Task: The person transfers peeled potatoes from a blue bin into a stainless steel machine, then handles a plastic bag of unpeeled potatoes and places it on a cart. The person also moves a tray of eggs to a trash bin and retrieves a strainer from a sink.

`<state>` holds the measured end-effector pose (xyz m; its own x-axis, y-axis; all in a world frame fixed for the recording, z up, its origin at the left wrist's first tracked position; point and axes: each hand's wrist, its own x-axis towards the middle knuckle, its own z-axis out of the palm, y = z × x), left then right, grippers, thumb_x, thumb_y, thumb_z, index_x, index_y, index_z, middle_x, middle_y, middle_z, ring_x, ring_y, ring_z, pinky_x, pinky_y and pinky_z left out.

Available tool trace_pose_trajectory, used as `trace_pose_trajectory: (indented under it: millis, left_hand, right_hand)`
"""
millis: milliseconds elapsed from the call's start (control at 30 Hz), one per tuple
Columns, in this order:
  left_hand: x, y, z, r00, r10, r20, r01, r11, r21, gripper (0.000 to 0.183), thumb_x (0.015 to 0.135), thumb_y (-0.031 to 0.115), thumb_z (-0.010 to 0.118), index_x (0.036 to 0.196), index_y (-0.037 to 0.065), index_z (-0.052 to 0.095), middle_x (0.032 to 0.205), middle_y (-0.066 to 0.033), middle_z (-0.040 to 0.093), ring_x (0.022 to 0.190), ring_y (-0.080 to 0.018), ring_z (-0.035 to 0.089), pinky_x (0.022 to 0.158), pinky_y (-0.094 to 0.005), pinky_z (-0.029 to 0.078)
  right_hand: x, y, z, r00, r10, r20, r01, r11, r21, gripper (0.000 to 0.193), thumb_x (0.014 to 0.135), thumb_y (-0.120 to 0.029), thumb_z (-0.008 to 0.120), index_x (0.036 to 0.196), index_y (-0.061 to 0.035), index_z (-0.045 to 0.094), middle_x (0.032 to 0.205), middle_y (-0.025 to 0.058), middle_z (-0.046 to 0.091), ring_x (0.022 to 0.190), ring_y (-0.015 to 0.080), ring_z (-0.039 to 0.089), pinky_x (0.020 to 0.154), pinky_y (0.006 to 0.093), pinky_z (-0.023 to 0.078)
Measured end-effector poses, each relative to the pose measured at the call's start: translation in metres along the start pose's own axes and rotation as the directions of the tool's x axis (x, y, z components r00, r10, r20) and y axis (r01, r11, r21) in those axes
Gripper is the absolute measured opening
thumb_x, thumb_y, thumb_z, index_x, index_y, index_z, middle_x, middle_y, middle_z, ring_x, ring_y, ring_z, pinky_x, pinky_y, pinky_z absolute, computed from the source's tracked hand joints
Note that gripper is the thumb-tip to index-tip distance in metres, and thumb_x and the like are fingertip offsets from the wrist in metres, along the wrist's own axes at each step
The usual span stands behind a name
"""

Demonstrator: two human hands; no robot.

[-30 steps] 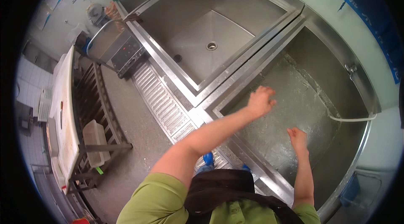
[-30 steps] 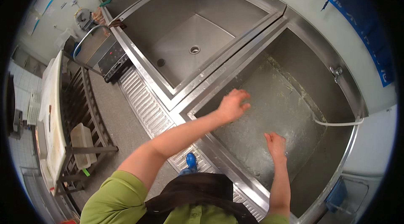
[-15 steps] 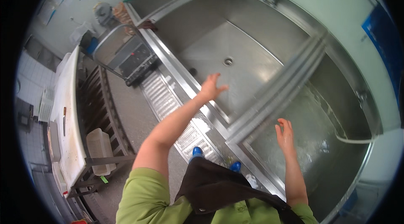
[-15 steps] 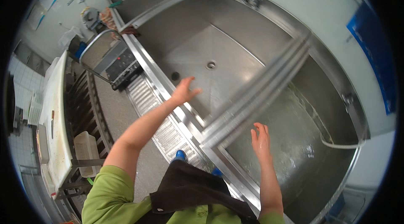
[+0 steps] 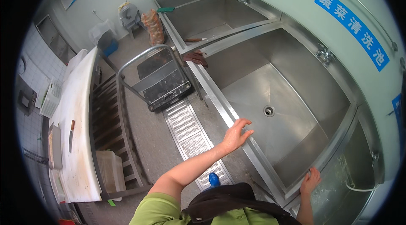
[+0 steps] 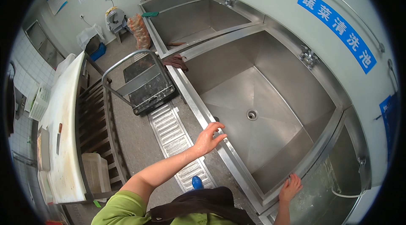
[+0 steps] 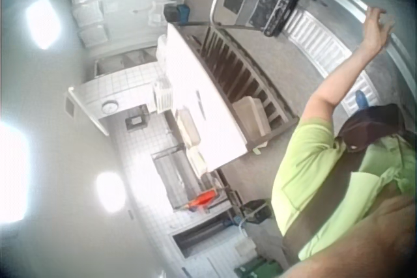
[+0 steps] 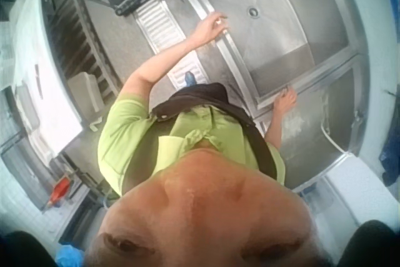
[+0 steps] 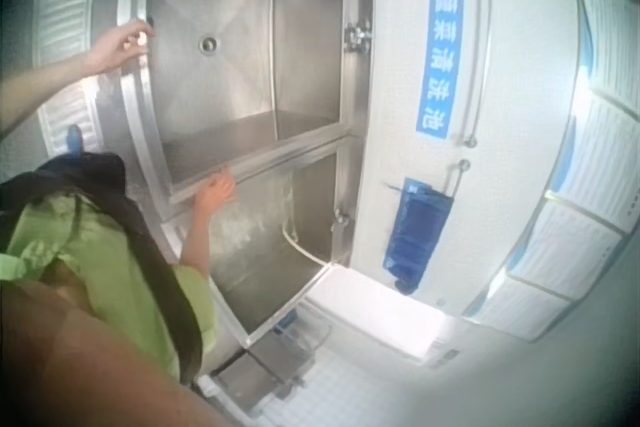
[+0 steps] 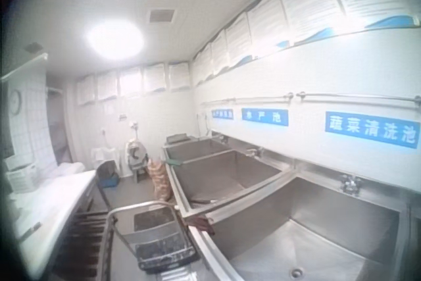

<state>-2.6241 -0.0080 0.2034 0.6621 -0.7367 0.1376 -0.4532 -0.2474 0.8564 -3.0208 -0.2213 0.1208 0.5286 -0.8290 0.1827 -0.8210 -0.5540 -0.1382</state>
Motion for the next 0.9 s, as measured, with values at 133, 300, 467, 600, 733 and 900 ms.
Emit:
trace_pose_trajectory:
  millis: [133, 300, 467, 600, 733, 900]
  left_hand:
    - [0.043, -0.036, -0.048, 1.000, 0.000, -0.002, -0.001, 1.000, -0.023, 0.033, 0.082, 0.016, 0.063, 0.112, 0.010, 0.050, 0.117, -0.0077, 0.048, 0.093, -0.0238, 0.056, 0.073, -0.0323, 0.049]
    - [0.121, -0.083, -0.106, 0.999, 0.051, 0.001, -0.051, 0.995, -0.088, 0.036, 0.080, 0.009, 0.064, 0.113, 0.008, 0.050, 0.114, -0.0087, 0.049, 0.091, -0.0206, 0.056, 0.072, -0.0304, 0.049]
    - [0.204, -0.160, -0.204, 0.968, 0.201, -0.153, -0.194, 0.979, 0.062, 0.037, 0.075, 0.002, 0.065, 0.109, 0.007, 0.053, 0.112, -0.0105, 0.053, 0.093, -0.0238, 0.057, 0.076, -0.0310, 0.049]
    - [0.262, -0.242, -0.340, 0.916, 0.237, -0.324, -0.102, 0.917, 0.385, 0.037, 0.069, 0.002, 0.067, 0.104, 0.006, 0.054, 0.113, -0.0138, 0.055, 0.106, -0.0322, 0.054, 0.089, -0.0380, 0.045]
    - [0.304, -0.333, -0.475, 0.890, 0.165, -0.425, 0.244, 0.614, 0.751, 0.056, 0.066, 0.011, 0.074, 0.116, 0.008, 0.048, 0.125, -0.0115, 0.048, 0.114, -0.0305, 0.046, 0.093, -0.0427, 0.037]
    - [0.354, -0.413, -0.566, 0.885, -0.312, -0.346, 0.445, 0.350, 0.824, 0.040, 0.072, 0.031, 0.070, 0.102, 0.009, 0.055, 0.104, -0.0134, 0.060, 0.102, -0.0313, 0.055, 0.083, -0.0469, 0.043]
  right_hand:
    - [0.010, -0.003, 0.011, 0.997, -0.072, -0.033, 0.074, 0.996, 0.040, 0.028, 0.085, -0.015, 0.047, 0.111, -0.0069, 0.051, 0.127, 0.0097, 0.045, 0.121, 0.0300, 0.036, 0.101, 0.0534, 0.022]
    - [0.017, -0.017, 0.014, 0.998, 0.016, 0.060, -0.010, 0.996, -0.085, 0.032, 0.083, -0.011, 0.045, 0.114, -0.0049, 0.049, 0.124, 0.0131, 0.044, 0.120, 0.0329, 0.036, 0.102, 0.0495, 0.024]
    - [0.089, -0.025, 0.050, 0.787, 0.548, 0.283, -0.431, 0.817, -0.382, 0.037, 0.083, -0.008, 0.045, 0.120, -0.0063, 0.045, 0.122, 0.0140, 0.044, 0.116, 0.0359, 0.042, 0.097, 0.0458, 0.036]
    - [0.222, -0.165, 0.105, 0.855, 0.477, 0.205, -0.415, 0.865, -0.282, 0.044, 0.078, -0.001, 0.056, 0.120, -0.0082, 0.044, 0.127, 0.0117, 0.040, 0.110, 0.0301, 0.050, 0.089, 0.0398, 0.045]
    - [0.358, -0.389, 0.143, 0.987, 0.066, 0.148, -0.133, 0.851, 0.508, 0.036, 0.084, 0.000, 0.050, 0.119, -0.0024, 0.047, 0.112, 0.0137, 0.051, 0.098, 0.0254, 0.055, 0.087, 0.0350, 0.044]
    - [0.472, -0.658, 0.122, 0.901, -0.413, -0.134, 0.408, 0.697, 0.590, 0.029, 0.080, 0.002, 0.056, 0.108, -0.0026, 0.052, 0.104, 0.0151, 0.052, 0.096, 0.0311, 0.054, 0.082, 0.0354, 0.045]
